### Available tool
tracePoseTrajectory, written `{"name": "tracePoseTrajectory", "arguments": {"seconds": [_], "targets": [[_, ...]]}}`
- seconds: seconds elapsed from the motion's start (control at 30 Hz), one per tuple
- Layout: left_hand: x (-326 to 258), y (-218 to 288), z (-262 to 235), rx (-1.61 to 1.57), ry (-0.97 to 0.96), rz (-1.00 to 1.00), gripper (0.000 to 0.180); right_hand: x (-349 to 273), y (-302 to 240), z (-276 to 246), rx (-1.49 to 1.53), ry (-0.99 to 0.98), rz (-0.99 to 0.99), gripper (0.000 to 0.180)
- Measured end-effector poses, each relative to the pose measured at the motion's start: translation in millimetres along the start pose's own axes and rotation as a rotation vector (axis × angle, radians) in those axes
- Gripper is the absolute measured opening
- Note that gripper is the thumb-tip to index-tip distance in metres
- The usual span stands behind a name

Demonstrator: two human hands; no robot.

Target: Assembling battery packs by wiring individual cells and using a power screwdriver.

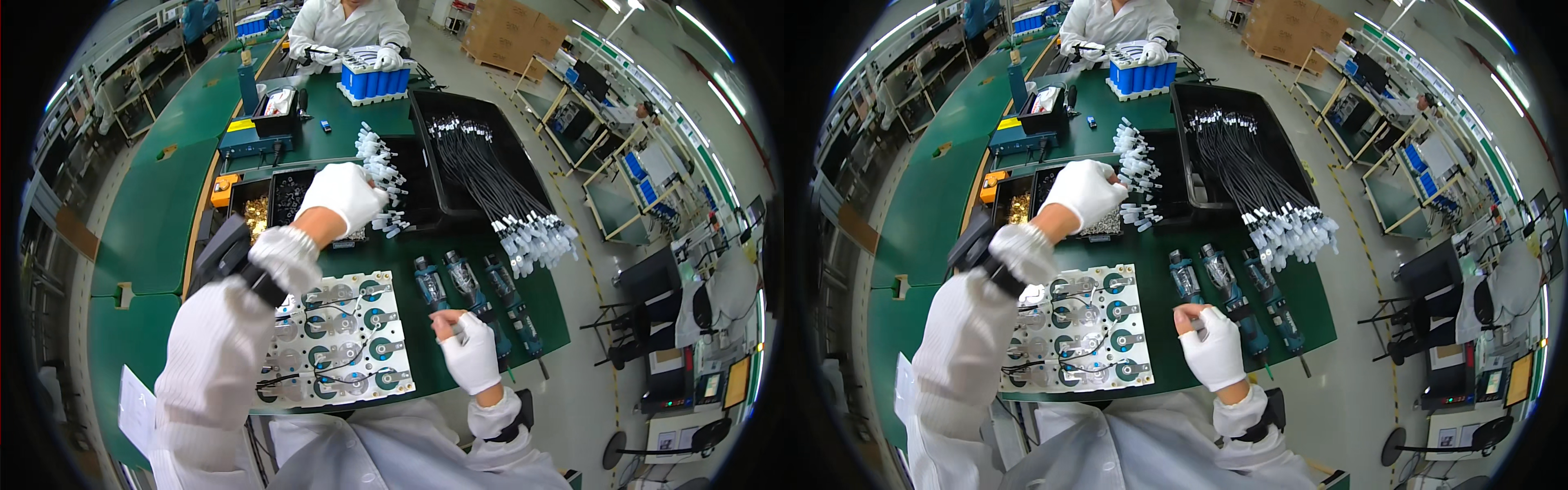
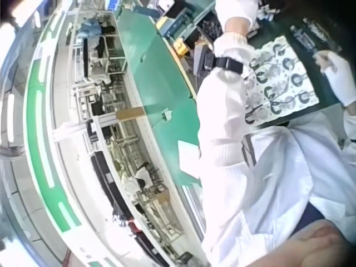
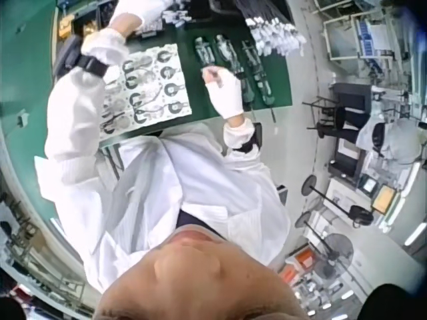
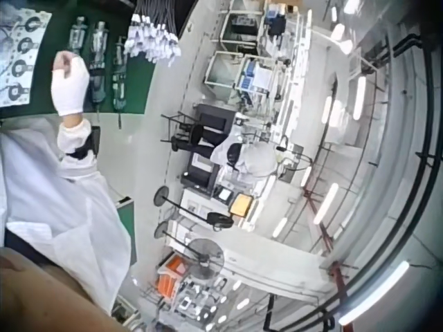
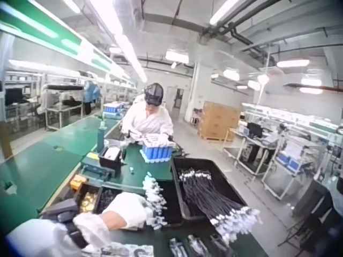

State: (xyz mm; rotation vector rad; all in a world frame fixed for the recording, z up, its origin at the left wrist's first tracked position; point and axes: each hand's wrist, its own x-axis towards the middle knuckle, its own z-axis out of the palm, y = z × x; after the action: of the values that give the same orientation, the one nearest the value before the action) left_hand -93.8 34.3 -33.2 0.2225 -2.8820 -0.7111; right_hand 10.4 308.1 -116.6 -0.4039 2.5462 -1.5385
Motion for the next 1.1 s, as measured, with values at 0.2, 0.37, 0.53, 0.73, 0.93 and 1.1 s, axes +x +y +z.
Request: {"name": "tracePoseTrajectory", "arguments": {"seconds": [0.2, 0.37, 0.53, 0.73, 0.93, 1.1], "targets": [[-165, 74, -31, -0.398, 0.003, 0.252, 0.007, 28, -19, -2, 1.504, -0.317, 0.387, 0.066], [-263, 38, -23, -0.504, -0.433, 0.258, 0.047, 4, -72, -3, 0.986, -0.447, 0.086, 0.041], [-279, 6, -29, -1.612, -0.472, -0.365, 0.112, -59, -80, 11, 0.262, -0.823, -0.359, 0.022], [-266, -42, -47, -1.773, 0.384, -0.292, 0.025, -122, -19, 55, -0.014, -0.945, -0.591, 0.023], [-261, -10, -32, -0.511, 0.091, -0.291, 0.021, -55, -37, -8, -0.223, -0.209, -0.912, 0.020], [-243, 34, 14, -0.046, 0.044, 0.130, 0.018, -26, -16, -12, -0.117, -0.181, -0.498, 0.016]]}}
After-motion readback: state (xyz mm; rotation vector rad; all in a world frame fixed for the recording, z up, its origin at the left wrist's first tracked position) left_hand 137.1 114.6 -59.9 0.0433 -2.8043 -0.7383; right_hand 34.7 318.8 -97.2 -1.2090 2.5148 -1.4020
